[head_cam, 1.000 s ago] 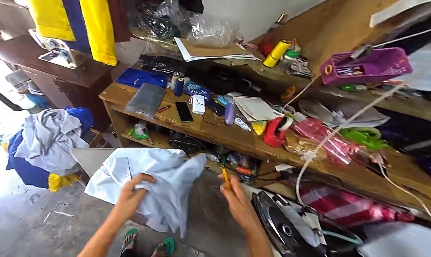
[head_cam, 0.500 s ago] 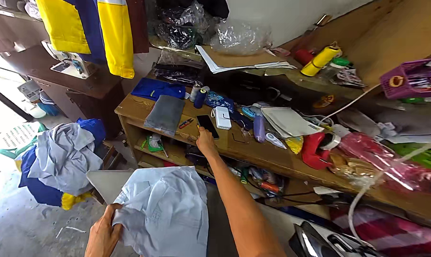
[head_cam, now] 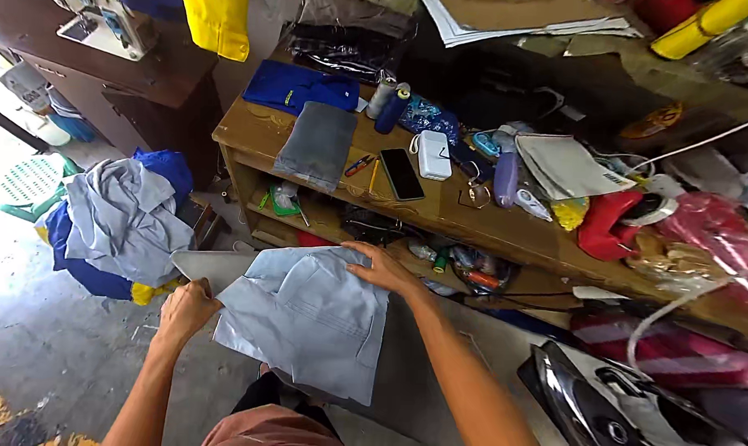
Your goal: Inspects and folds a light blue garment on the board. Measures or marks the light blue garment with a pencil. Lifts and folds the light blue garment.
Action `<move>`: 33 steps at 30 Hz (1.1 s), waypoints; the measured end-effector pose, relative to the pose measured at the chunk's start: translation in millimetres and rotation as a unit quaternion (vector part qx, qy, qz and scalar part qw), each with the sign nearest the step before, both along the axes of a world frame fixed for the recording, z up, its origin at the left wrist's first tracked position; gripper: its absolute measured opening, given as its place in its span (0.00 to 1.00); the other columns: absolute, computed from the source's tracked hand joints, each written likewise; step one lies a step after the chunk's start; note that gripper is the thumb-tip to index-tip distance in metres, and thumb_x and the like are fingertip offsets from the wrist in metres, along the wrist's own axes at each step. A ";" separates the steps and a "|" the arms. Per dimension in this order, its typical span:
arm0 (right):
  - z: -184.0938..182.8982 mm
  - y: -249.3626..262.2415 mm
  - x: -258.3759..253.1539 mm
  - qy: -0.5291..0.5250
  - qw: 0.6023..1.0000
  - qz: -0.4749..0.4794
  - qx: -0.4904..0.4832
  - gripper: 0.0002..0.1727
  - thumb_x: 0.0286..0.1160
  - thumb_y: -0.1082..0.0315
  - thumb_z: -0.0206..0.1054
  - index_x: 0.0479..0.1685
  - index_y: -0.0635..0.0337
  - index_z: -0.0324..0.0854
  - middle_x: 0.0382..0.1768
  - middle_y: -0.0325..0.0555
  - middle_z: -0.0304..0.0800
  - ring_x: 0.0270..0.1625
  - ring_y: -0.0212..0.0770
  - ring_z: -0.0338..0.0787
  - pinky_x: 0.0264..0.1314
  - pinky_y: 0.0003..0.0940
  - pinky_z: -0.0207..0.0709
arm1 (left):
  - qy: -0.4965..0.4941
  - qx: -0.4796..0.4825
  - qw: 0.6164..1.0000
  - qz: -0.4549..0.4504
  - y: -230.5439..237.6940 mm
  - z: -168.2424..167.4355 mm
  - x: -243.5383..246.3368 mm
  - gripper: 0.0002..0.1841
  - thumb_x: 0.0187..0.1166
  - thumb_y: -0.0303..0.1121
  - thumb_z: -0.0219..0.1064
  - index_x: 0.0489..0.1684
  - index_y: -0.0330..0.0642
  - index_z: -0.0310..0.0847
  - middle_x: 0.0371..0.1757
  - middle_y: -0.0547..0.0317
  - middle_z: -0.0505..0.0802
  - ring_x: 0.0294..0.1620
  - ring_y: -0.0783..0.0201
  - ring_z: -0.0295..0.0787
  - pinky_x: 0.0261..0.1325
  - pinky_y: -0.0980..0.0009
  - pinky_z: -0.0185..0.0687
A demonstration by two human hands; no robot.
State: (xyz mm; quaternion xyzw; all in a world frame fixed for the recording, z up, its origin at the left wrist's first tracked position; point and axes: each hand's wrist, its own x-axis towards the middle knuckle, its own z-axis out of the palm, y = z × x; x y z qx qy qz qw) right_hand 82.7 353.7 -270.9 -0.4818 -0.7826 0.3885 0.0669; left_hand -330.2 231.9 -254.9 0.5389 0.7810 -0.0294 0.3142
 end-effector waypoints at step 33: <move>7.5 -175.3 13.1 0.429 0.827 -0.363 0.010 0.16 0.82 0.73 0.56 0.63 0.71 0.78 0.47 0.45 0.91 0.49 0.31 0.91 0.57 0.33 0.87 | -0.455 0.305 0.833 0.079 -39.4 -30.5 105.5 0.12 0.79 0.32 0.68 0.53 0.34 0.78 0.33 0.61 0.90 0.35 0.69 0.87 0.44 0.68 0.85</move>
